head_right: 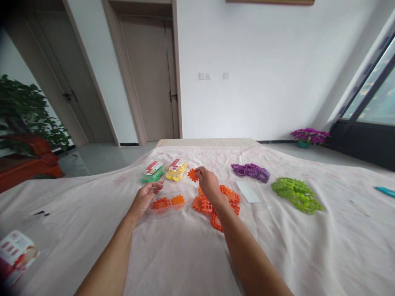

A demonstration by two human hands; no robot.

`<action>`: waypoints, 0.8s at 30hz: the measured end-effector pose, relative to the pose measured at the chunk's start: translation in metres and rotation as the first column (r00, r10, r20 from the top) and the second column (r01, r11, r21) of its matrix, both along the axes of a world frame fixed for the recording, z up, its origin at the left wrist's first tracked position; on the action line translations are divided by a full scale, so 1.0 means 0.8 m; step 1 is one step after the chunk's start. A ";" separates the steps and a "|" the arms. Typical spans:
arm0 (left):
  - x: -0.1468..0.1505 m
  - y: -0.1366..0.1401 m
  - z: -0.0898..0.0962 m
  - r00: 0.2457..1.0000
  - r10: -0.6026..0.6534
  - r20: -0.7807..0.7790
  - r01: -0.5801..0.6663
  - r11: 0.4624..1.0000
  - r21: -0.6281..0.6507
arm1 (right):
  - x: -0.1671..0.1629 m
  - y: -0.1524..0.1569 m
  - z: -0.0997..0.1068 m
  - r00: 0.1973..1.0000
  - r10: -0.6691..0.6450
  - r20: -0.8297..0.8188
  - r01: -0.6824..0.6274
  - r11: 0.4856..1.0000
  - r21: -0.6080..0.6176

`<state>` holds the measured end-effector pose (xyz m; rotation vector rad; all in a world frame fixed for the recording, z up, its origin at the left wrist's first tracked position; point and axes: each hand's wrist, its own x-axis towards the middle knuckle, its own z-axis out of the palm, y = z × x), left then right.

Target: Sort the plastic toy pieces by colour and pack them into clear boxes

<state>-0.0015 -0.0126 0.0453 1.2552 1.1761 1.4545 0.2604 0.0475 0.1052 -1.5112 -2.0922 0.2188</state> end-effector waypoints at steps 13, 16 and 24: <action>0.004 0.003 -0.008 0.994 -0.092 -0.059 0.093 0.996 0.000 | -0.033 -0.023 0.002 0.887 0.395 0.241 -0.365 0.917 -0.158; 0.004 0.003 -0.007 0.992 -0.094 -0.081 0.093 0.996 -0.011 | -0.037 -0.020 0.001 0.858 0.411 0.307 -0.387 0.912 -0.139; 0.005 0.003 -0.005 0.993 -0.081 -0.089 0.078 0.996 -0.031 | -0.047 -0.028 0.000 0.849 0.403 0.342 -0.385 0.915 -0.121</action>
